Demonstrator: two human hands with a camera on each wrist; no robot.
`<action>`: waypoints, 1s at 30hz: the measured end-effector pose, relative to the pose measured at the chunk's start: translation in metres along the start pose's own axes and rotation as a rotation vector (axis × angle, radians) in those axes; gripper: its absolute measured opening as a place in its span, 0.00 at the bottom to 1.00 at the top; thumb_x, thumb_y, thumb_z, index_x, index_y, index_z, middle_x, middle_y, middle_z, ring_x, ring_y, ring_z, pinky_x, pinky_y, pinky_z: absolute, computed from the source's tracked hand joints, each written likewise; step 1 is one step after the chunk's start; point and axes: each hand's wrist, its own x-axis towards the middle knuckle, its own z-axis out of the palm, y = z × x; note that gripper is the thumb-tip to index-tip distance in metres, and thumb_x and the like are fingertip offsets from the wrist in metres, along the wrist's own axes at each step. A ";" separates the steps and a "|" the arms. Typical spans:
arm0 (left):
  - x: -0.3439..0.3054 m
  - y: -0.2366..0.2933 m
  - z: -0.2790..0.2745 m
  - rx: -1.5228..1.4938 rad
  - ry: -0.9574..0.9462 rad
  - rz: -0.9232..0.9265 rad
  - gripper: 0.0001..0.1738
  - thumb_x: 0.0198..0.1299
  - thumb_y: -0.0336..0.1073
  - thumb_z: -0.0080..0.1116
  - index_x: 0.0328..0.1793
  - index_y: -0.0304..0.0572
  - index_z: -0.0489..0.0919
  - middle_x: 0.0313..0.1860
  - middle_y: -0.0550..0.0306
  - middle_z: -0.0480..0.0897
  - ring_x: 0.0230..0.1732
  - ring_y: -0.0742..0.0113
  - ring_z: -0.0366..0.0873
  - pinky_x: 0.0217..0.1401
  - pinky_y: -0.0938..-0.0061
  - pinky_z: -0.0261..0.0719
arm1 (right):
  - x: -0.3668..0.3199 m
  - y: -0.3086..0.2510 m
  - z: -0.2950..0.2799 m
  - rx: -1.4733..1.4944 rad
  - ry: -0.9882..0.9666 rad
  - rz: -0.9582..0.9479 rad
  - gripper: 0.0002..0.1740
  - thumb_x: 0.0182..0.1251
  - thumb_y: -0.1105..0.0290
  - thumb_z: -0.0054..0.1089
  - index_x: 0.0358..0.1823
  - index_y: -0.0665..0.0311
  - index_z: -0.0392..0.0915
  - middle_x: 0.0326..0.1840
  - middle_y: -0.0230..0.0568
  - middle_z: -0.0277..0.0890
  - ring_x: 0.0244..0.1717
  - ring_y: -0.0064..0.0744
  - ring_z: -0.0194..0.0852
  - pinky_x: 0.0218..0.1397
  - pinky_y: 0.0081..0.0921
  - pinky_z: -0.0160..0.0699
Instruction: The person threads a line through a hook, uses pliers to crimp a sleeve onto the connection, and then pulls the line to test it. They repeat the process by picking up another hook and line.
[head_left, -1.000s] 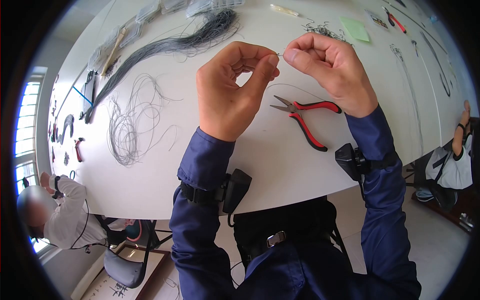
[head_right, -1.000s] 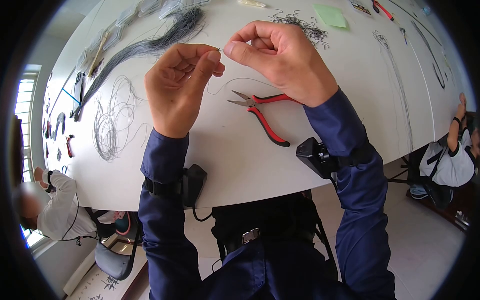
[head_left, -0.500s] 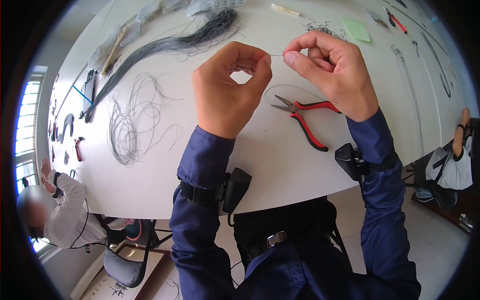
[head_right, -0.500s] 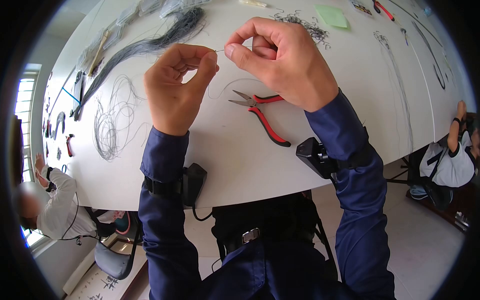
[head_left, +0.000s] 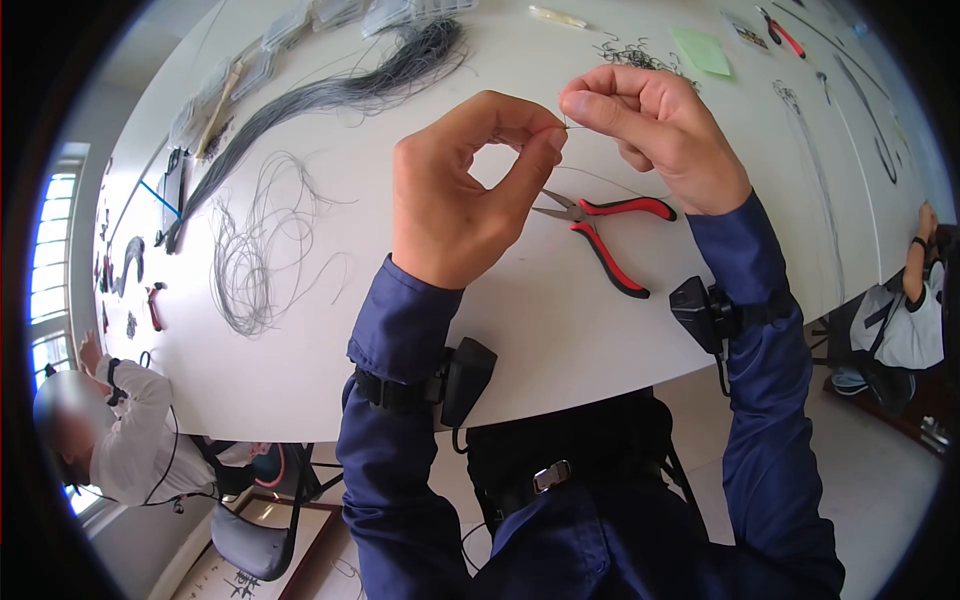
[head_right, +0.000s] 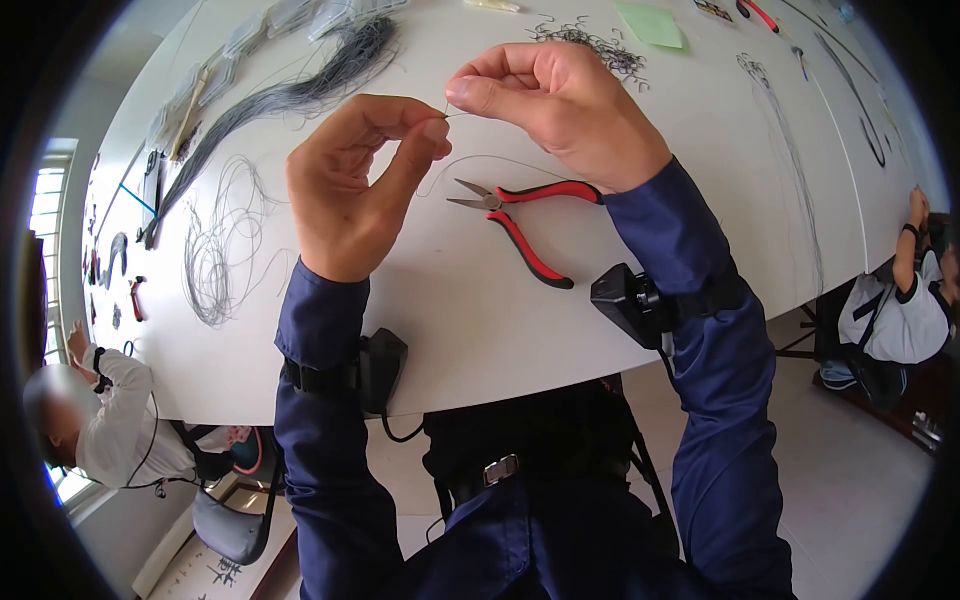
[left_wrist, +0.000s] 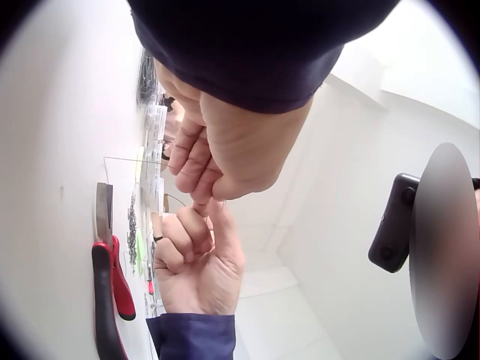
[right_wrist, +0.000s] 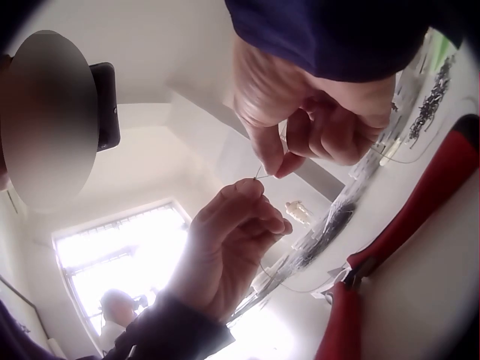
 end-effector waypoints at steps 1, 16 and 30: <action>0.000 0.001 0.000 -0.014 0.009 -0.006 0.05 0.63 0.24 0.65 0.42 0.28 0.81 0.36 0.52 0.85 0.39 0.69 0.84 0.47 0.77 0.81 | 0.000 0.000 0.000 0.008 -0.011 0.024 0.15 0.69 0.62 0.65 0.44 0.69 0.83 0.38 0.33 0.83 0.41 0.16 0.77 0.48 0.17 0.73; 0.004 -0.006 0.000 0.045 0.263 -0.006 0.04 0.61 0.24 0.65 0.39 0.30 0.82 0.33 0.53 0.87 0.35 0.71 0.86 0.44 0.78 0.82 | -0.006 0.000 0.020 -0.356 0.132 -0.184 0.09 0.66 0.66 0.66 0.41 0.65 0.84 0.13 0.19 0.50 0.16 0.11 0.50 0.21 0.19 0.53; 0.002 -0.009 -0.001 0.497 0.061 0.088 0.03 0.59 0.25 0.67 0.39 0.35 0.84 0.32 0.56 0.88 0.36 0.70 0.87 0.40 0.79 0.81 | -0.006 0.003 0.019 -0.604 0.144 -0.438 0.06 0.65 0.70 0.65 0.39 0.64 0.81 0.17 0.34 0.64 0.19 0.25 0.62 0.26 0.26 0.64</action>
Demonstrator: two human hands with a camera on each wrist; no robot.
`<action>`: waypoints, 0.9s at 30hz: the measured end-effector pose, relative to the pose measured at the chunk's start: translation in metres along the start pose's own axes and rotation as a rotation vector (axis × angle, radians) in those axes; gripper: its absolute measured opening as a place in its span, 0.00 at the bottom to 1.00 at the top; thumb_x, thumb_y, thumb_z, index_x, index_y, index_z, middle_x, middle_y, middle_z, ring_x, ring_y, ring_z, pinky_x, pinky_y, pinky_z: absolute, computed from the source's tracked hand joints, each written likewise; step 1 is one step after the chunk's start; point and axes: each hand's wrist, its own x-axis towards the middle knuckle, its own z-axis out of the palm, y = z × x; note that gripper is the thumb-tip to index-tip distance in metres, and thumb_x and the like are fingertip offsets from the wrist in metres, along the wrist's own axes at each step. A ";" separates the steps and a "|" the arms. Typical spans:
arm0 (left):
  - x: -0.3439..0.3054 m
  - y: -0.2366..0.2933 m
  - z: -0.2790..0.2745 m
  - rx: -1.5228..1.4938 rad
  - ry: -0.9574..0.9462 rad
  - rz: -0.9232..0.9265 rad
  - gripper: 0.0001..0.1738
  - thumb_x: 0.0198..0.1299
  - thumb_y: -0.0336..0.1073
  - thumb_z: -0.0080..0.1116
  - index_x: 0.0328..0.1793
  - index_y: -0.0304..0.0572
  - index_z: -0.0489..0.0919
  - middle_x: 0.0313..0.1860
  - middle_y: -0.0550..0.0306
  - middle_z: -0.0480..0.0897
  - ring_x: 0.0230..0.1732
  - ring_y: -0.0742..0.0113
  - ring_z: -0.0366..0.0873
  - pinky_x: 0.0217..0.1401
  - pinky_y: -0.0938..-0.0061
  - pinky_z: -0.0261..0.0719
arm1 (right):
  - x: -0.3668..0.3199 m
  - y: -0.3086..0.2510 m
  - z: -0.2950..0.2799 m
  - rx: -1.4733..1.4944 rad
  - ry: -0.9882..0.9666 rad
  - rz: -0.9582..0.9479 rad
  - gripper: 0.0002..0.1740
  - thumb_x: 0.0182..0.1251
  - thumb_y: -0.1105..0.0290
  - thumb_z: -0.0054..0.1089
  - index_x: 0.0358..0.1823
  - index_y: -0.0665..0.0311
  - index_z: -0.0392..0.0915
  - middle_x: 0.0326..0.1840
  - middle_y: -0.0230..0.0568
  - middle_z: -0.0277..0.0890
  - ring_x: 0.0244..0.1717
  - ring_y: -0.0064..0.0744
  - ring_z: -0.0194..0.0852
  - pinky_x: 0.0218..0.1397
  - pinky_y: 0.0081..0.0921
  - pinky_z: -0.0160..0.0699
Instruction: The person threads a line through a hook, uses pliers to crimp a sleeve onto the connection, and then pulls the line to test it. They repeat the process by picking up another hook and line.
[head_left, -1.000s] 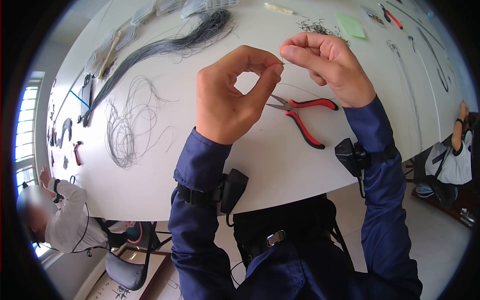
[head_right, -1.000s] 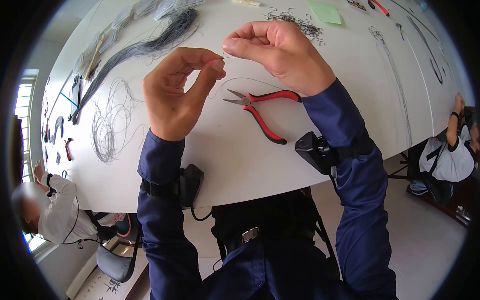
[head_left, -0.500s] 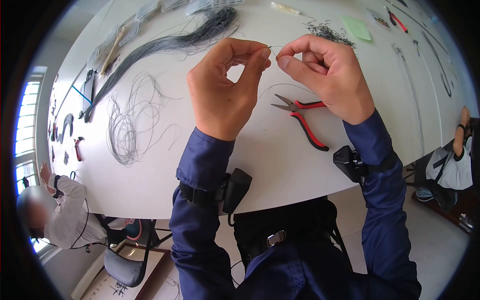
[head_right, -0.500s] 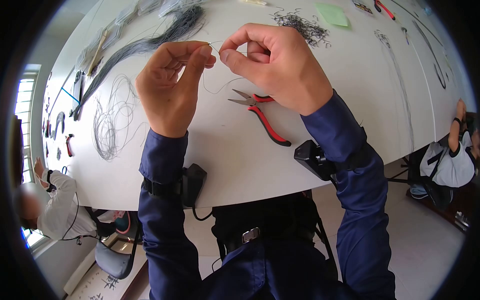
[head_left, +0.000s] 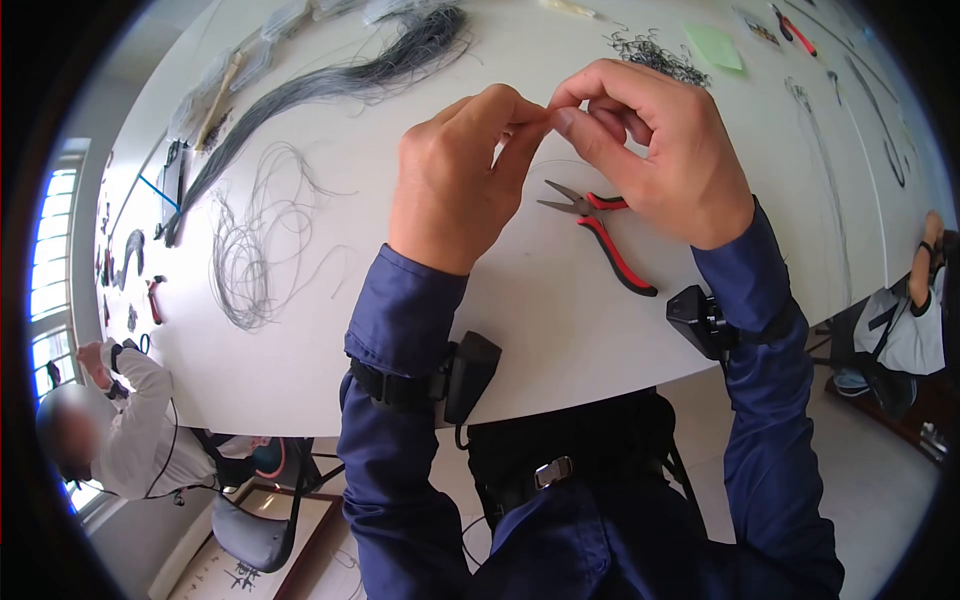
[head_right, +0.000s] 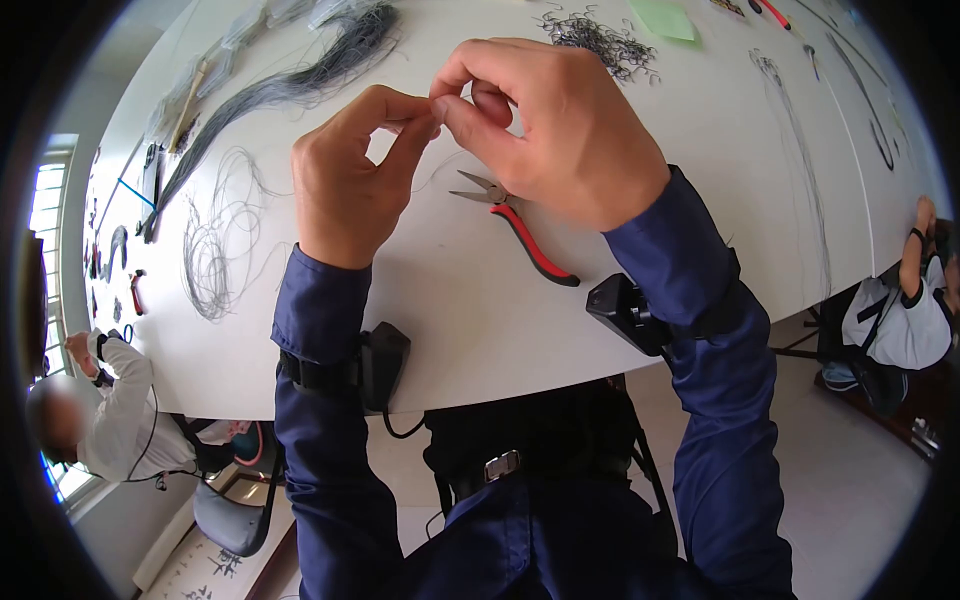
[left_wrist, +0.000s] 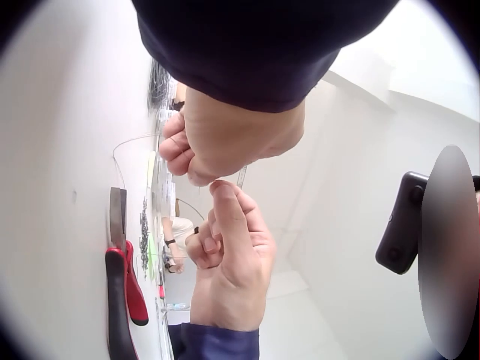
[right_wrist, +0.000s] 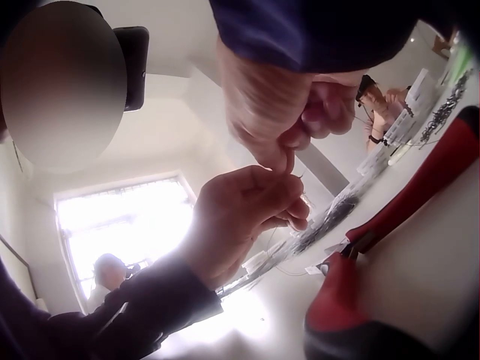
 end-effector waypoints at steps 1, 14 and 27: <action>0.000 0.001 0.000 0.002 -0.020 0.009 0.04 0.59 0.26 0.68 0.38 0.35 0.84 0.32 0.55 0.88 0.35 0.69 0.87 0.40 0.79 0.81 | 0.000 -0.001 -0.002 0.070 -0.023 0.066 0.06 0.66 0.69 0.64 0.39 0.65 0.81 0.18 0.33 0.67 0.20 0.23 0.63 0.27 0.25 0.65; -0.002 0.015 -0.004 -0.039 -0.019 0.195 0.07 0.54 0.26 0.73 0.36 0.37 0.84 0.33 0.57 0.89 0.32 0.70 0.86 0.36 0.80 0.80 | 0.006 0.024 -0.014 0.871 -0.365 0.522 0.14 0.70 0.58 0.63 0.44 0.62 0.81 0.22 0.17 0.58 0.22 0.09 0.47 0.23 0.14 0.45; -0.001 0.010 -0.004 -0.226 0.034 0.041 0.05 0.60 0.22 0.67 0.41 0.30 0.83 0.36 0.53 0.87 0.38 0.69 0.86 0.46 0.78 0.83 | 0.006 0.015 -0.023 0.832 -0.254 0.552 0.12 0.69 0.58 0.56 0.40 0.59 0.77 0.20 0.17 0.49 0.21 0.09 0.42 0.22 0.14 0.40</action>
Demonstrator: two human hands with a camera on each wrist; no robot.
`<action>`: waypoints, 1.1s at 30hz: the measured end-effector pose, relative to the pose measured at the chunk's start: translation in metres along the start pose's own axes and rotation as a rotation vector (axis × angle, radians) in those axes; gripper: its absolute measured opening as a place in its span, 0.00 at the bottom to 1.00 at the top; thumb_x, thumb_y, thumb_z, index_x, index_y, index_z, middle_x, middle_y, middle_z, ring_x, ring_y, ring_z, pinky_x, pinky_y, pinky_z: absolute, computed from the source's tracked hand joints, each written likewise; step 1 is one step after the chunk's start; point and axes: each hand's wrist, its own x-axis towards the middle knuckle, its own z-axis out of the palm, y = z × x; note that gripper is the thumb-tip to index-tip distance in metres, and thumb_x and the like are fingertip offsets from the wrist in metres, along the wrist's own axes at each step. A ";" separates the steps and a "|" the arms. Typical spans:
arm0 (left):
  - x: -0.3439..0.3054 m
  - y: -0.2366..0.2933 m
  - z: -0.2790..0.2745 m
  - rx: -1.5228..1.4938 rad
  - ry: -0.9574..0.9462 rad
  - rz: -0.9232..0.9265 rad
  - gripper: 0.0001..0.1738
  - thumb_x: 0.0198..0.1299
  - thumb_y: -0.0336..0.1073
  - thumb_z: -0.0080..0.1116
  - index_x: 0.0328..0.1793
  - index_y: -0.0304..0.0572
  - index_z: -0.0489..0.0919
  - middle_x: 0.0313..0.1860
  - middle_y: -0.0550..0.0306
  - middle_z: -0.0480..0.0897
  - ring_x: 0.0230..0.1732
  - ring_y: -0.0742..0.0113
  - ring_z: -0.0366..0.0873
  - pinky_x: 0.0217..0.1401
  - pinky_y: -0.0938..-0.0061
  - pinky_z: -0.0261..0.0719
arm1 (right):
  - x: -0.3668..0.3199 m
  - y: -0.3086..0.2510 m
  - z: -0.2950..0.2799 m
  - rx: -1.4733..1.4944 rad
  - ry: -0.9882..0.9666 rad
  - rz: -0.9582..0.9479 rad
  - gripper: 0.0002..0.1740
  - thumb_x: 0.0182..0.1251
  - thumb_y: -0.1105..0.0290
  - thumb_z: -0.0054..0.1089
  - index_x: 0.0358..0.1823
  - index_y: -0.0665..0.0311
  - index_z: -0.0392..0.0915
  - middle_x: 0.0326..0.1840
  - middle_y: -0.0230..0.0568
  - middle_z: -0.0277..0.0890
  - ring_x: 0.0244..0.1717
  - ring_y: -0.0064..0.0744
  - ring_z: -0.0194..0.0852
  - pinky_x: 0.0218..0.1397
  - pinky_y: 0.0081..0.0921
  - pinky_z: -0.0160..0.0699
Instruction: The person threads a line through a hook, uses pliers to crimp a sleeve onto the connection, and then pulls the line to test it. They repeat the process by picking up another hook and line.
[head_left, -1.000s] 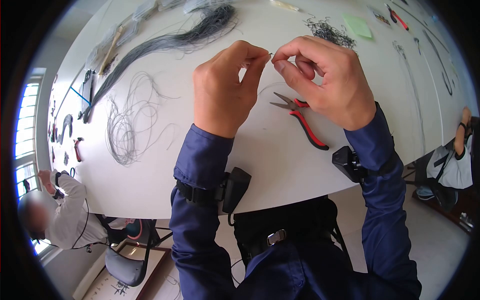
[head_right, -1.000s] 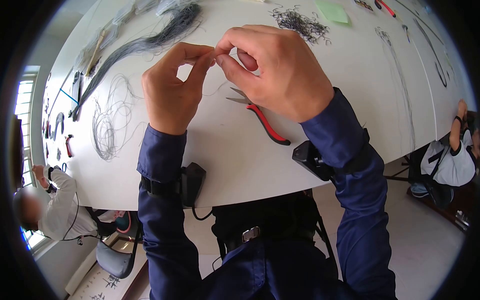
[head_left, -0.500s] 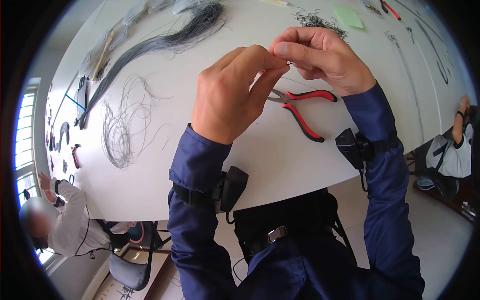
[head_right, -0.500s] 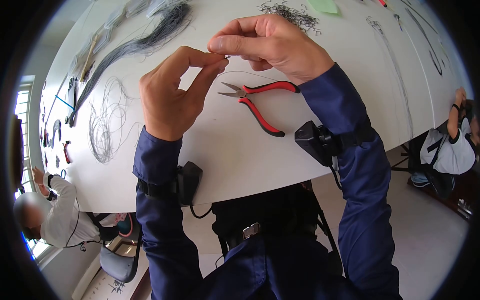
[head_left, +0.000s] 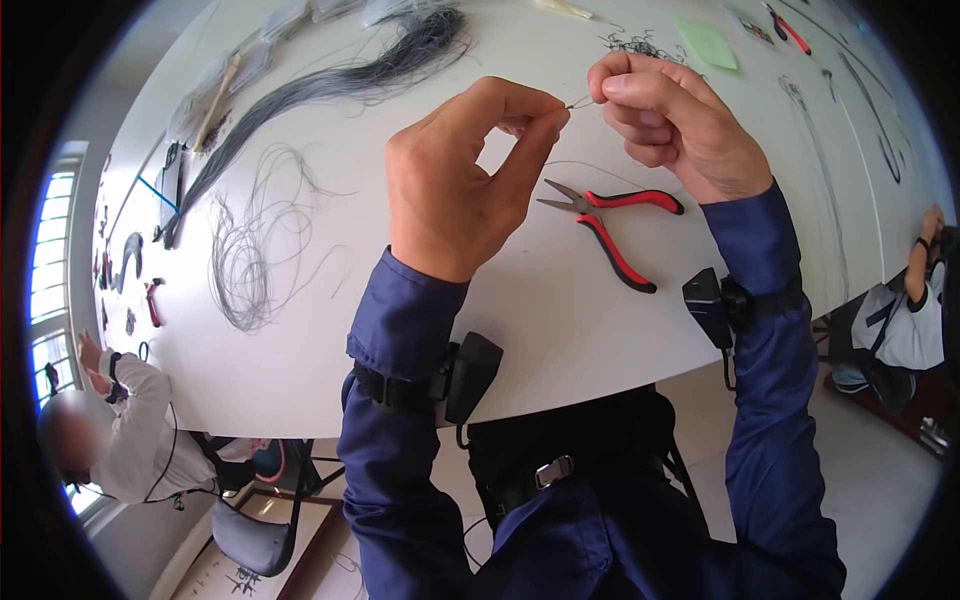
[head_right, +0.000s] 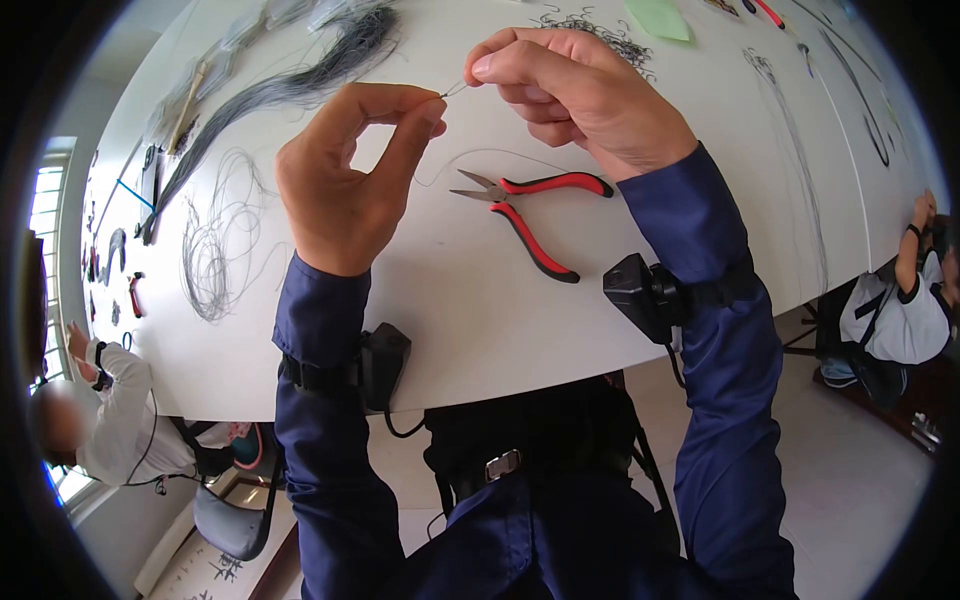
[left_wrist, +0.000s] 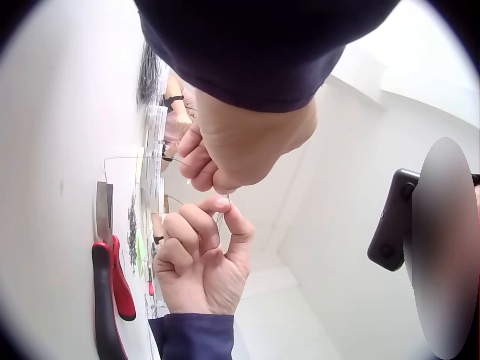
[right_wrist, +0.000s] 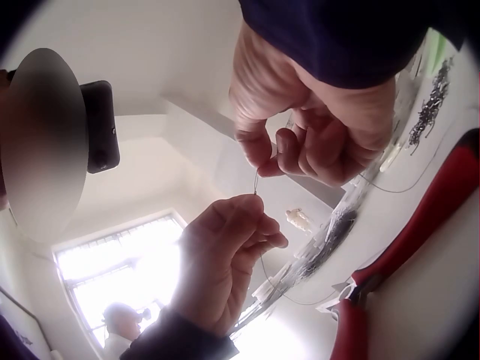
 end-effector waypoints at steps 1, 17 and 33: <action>0.000 0.000 -0.001 -0.020 0.007 -0.019 0.05 0.60 0.22 0.67 0.41 0.30 0.83 0.36 0.52 0.87 0.38 0.69 0.86 0.46 0.77 0.83 | -0.001 -0.001 -0.001 -0.025 0.009 -0.004 0.12 0.69 0.58 0.56 0.40 0.59 0.76 0.20 0.17 0.48 0.21 0.10 0.41 0.22 0.15 0.40; 0.002 -0.001 0.004 -0.200 0.097 -0.067 0.03 0.59 0.24 0.66 0.39 0.33 0.84 0.30 0.58 0.87 0.34 0.73 0.85 0.43 0.80 0.81 | -0.004 -0.002 0.011 -0.132 0.090 -0.055 0.16 0.65 0.55 0.68 0.43 0.61 0.87 0.22 0.19 0.73 0.13 0.07 0.44 0.16 0.15 0.37; 0.001 -0.001 0.001 -0.131 -0.017 -0.056 0.06 0.61 0.21 0.65 0.44 0.27 0.82 0.39 0.52 0.87 0.41 0.68 0.86 0.48 0.77 0.83 | -0.003 -0.001 0.018 -0.099 0.135 -0.065 0.15 0.66 0.60 0.66 0.40 0.66 0.84 0.19 0.19 0.71 0.14 0.05 0.46 0.16 0.13 0.40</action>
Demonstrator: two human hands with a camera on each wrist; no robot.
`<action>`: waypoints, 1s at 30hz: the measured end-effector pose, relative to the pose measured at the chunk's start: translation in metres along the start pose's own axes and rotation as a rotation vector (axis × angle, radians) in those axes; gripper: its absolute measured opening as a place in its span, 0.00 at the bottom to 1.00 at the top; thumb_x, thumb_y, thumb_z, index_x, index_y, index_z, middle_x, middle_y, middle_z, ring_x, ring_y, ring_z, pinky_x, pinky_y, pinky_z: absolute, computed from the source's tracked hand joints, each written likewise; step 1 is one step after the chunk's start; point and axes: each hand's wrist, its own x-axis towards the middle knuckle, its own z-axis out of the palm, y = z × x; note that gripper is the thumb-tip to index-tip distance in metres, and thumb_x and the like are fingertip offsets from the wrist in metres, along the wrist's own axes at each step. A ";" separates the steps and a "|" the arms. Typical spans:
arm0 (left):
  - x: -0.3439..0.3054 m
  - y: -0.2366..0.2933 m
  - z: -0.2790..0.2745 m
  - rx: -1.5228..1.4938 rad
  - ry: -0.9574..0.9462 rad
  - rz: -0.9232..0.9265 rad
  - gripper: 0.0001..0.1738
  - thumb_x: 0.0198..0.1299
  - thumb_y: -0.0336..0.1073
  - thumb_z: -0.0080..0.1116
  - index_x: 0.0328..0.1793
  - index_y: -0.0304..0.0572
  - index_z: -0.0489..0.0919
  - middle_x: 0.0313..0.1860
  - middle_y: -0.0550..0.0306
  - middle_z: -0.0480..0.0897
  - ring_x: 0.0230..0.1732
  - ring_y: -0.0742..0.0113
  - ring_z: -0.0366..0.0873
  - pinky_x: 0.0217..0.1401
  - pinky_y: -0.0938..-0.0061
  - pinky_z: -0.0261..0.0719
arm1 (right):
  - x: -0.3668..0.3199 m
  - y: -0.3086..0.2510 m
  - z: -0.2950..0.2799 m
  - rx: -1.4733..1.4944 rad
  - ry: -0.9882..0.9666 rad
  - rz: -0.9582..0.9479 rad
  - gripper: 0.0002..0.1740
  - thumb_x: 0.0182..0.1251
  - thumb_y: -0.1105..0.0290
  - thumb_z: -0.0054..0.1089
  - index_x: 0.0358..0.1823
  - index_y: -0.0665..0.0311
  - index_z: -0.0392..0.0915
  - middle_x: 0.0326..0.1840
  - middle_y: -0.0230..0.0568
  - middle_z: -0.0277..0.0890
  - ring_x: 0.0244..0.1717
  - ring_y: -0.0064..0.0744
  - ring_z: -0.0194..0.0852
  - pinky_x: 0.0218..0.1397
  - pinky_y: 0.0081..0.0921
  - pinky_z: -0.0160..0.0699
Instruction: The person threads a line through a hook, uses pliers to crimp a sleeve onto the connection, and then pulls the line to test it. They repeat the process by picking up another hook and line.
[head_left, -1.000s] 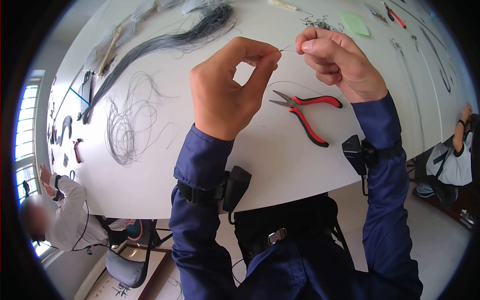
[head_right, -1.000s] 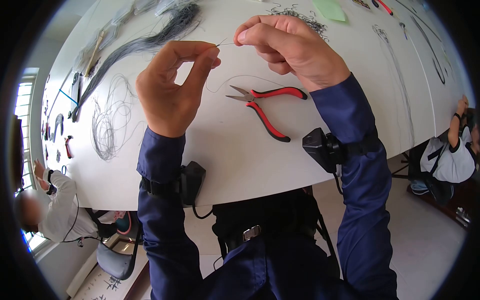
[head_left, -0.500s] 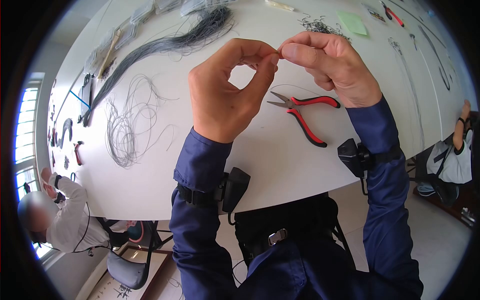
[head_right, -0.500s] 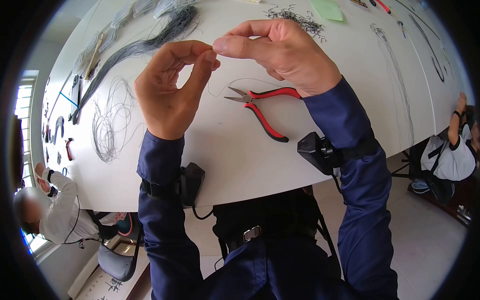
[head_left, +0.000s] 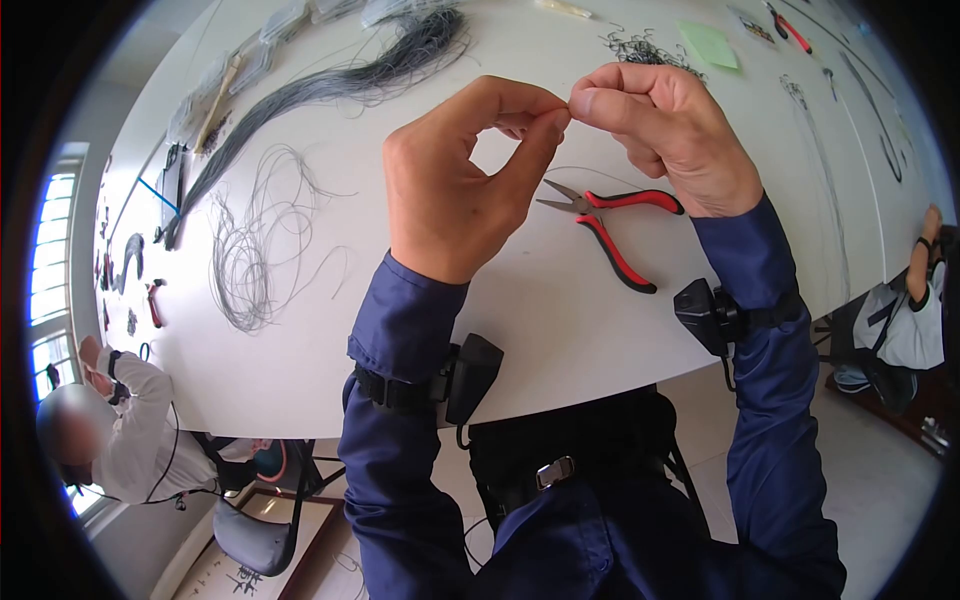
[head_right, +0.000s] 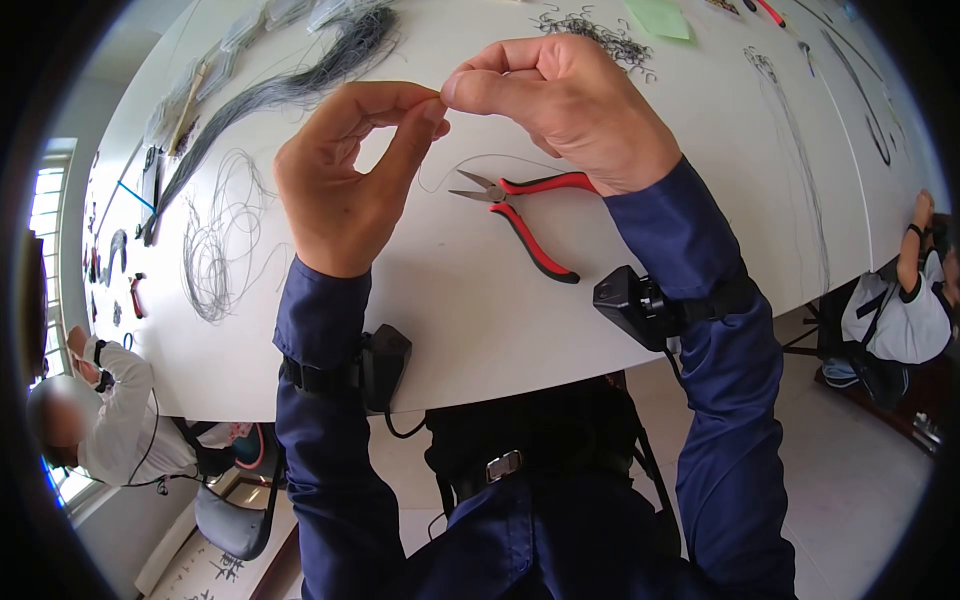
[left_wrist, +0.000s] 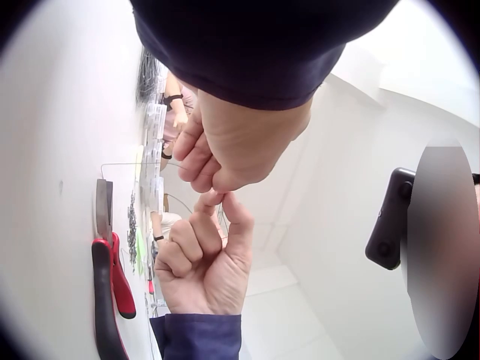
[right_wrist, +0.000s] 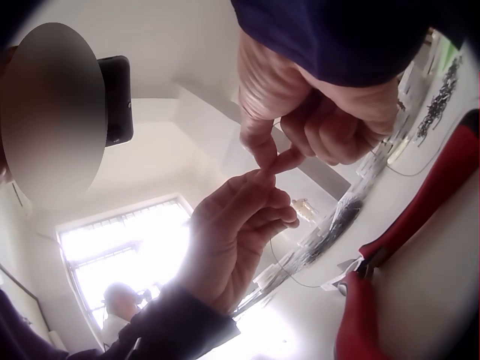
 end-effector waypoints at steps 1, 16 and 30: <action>0.000 0.000 0.000 -0.010 -0.005 -0.016 0.06 0.61 0.21 0.65 0.44 0.28 0.82 0.39 0.52 0.87 0.41 0.68 0.86 0.48 0.77 0.83 | 0.000 -0.001 0.001 0.008 0.004 0.005 0.15 0.66 0.60 0.66 0.40 0.66 0.84 0.20 0.19 0.71 0.15 0.04 0.46 0.17 0.13 0.40; 0.003 -0.004 0.005 -0.010 0.079 0.069 0.07 0.55 0.25 0.68 0.40 0.34 0.84 0.30 0.55 0.87 0.34 0.69 0.86 0.42 0.77 0.82 | 0.001 0.005 -0.002 0.044 -0.002 0.070 0.15 0.65 0.59 0.65 0.37 0.65 0.82 0.14 0.15 0.57 0.13 0.07 0.42 0.17 0.14 0.40; 0.001 0.000 0.001 -0.004 0.020 -0.057 0.05 0.61 0.23 0.65 0.42 0.29 0.82 0.36 0.53 0.86 0.39 0.68 0.86 0.49 0.76 0.82 | 0.002 0.007 -0.001 0.071 -0.002 0.059 0.17 0.65 0.56 0.63 0.39 0.65 0.83 0.13 0.15 0.52 0.14 0.09 0.38 0.18 0.17 0.36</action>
